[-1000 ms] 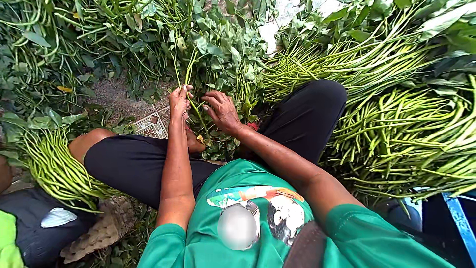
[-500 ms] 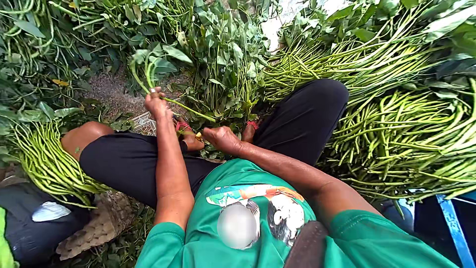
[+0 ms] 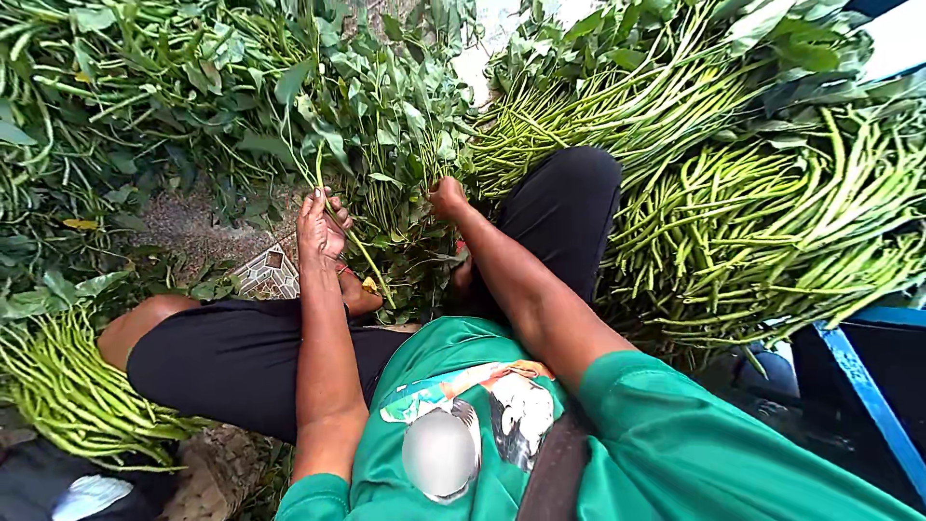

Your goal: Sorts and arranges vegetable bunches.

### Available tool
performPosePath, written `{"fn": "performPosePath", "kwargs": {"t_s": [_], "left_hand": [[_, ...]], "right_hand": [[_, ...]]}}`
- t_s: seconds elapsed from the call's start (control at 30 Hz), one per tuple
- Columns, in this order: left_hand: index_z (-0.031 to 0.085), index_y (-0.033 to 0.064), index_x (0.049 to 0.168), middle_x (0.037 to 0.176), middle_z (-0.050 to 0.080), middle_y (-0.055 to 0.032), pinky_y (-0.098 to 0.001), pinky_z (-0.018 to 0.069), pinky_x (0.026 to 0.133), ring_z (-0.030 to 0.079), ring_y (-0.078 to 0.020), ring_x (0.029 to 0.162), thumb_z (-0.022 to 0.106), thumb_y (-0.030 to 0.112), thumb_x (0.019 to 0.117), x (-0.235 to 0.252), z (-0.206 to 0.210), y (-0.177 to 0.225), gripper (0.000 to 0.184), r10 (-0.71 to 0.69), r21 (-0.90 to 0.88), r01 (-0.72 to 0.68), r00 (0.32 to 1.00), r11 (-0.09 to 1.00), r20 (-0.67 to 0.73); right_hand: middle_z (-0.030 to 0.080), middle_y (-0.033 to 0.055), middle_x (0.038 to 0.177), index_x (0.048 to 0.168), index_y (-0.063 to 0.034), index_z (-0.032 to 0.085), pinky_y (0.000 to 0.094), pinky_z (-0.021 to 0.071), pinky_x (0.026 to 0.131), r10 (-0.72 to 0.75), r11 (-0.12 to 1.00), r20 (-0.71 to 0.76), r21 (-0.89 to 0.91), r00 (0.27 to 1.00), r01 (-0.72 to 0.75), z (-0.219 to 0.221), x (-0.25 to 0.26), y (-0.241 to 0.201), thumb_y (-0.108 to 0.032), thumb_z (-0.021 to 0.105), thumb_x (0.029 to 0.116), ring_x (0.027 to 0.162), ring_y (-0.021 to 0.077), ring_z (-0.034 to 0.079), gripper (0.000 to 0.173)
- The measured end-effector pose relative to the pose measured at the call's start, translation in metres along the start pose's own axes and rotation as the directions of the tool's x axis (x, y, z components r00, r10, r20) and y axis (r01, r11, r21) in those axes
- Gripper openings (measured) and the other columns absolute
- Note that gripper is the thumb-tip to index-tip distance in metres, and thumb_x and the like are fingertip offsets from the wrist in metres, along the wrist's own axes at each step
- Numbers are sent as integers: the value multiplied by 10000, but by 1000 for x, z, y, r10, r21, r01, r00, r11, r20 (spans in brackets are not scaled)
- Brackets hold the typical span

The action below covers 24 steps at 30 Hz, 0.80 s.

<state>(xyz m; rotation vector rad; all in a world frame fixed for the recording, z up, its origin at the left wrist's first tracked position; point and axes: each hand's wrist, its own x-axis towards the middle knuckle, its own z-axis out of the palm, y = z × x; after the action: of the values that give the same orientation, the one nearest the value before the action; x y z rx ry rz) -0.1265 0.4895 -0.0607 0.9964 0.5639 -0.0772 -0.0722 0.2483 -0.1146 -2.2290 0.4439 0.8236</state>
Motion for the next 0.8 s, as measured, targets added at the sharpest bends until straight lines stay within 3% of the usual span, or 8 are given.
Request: {"fn": "performPosePath", "kwargs": {"t_s": [0.1, 0.2, 0.3, 0.43, 0.57, 0.7, 0.77, 0.8], "left_hand": [[491, 133, 1121, 696, 534, 47, -149, 377, 415, 425, -21, 453, 331, 206, 1138, -2, 7, -2, 177, 206, 109, -202, 978, 973, -21], [461, 103, 1185, 699, 532, 48, -165, 415, 445, 465, -29, 487, 341, 200, 1134, -1, 11, -4, 163, 414, 218, -394, 909, 893, -53], [547, 121, 1236, 665, 539, 63, -178, 444, 463, 489, -33, 490, 382, 289, 1131, 2, 11, -14, 257, 263, 171, -250, 963, 953, -58], [649, 63, 1190, 691, 551, 51, -182, 440, 498, 491, -41, 527, 448, 165, 1103, 3, 9, -24, 241, 23, 196, -24, 1000, 980, 9], [647, 56, 1158, 711, 582, 31, -192, 460, 526, 521, -54, 551, 409, 176, 1116, 6, 8, -27, 269, -27, 206, 30, 999, 978, -18], [654, 39, 1147, 779, 655, 1, -185, 465, 535, 556, -53, 577, 431, 158, 1110, 6, 7, -28, 255, -50, 252, 58, 998, 966, -39], [659, 37, 1132, 834, 694, -16, -181, 455, 526, 564, -49, 585, 465, 137, 1098, 8, 5, -32, 221, -50, 287, 59, 998, 956, -38], [666, 38, 1132, 863, 707, -24, -180, 446, 523, 564, -47, 592, 476, 133, 1094, 9, 4, -35, 215, -51, 309, 59, 998, 949, -34]], "right_hand": [[658, 254, 1290, 1305, 0, 653, 574, 528, 1001, 67, 993, -95, 103, 993, -58, 8, 13, 11, -240, 592, 1026, 1173, 392, 666, 373], [670, 242, 1284, 1270, -13, 685, 571, 497, 1047, 25, 977, -129, 215, 991, 3, 18, 23, 11, -277, 653, 1011, 1214, 394, 641, 371], [660, 246, 1293, 1282, -9, 670, 567, 477, 1059, 33, 965, -126, 264, 991, 1, 27, 25, 5, -230, 726, 961, 1246, 396, 615, 394], [621, 271, 1340, 1405, -4, 534, 603, 467, 1055, 82, 941, -135, 336, 988, -32, 40, 16, -2, -194, 734, 946, 1283, 424, 584, 536], [642, 263, 1287, 1367, 7, 576, 555, 497, 1024, 96, 876, -94, 481, 991, -39, 43, 21, 5, -247, 701, 989, 1207, 395, 623, 473], [687, 196, 1169, 1254, 27, 652, 444, 527, 935, 26, 884, 27, 466, 999, -35, 49, 22, 8, -220, 677, 1008, 1016, 268, 663, 349], [685, 187, 1126, 1226, 21, 659, 453, 522, 899, -28, 905, 42, 424, 999, 8, 52, 13, 6, -228, 673, 1010, 969, 263, 650, 330], [695, 205, 1132, 1208, 24, 669, 500, 527, 938, -74, 924, 45, 378, 996, 52, 55, 7, 3, -242, 670, 1010, 1017, 304, 669, 332]]}}
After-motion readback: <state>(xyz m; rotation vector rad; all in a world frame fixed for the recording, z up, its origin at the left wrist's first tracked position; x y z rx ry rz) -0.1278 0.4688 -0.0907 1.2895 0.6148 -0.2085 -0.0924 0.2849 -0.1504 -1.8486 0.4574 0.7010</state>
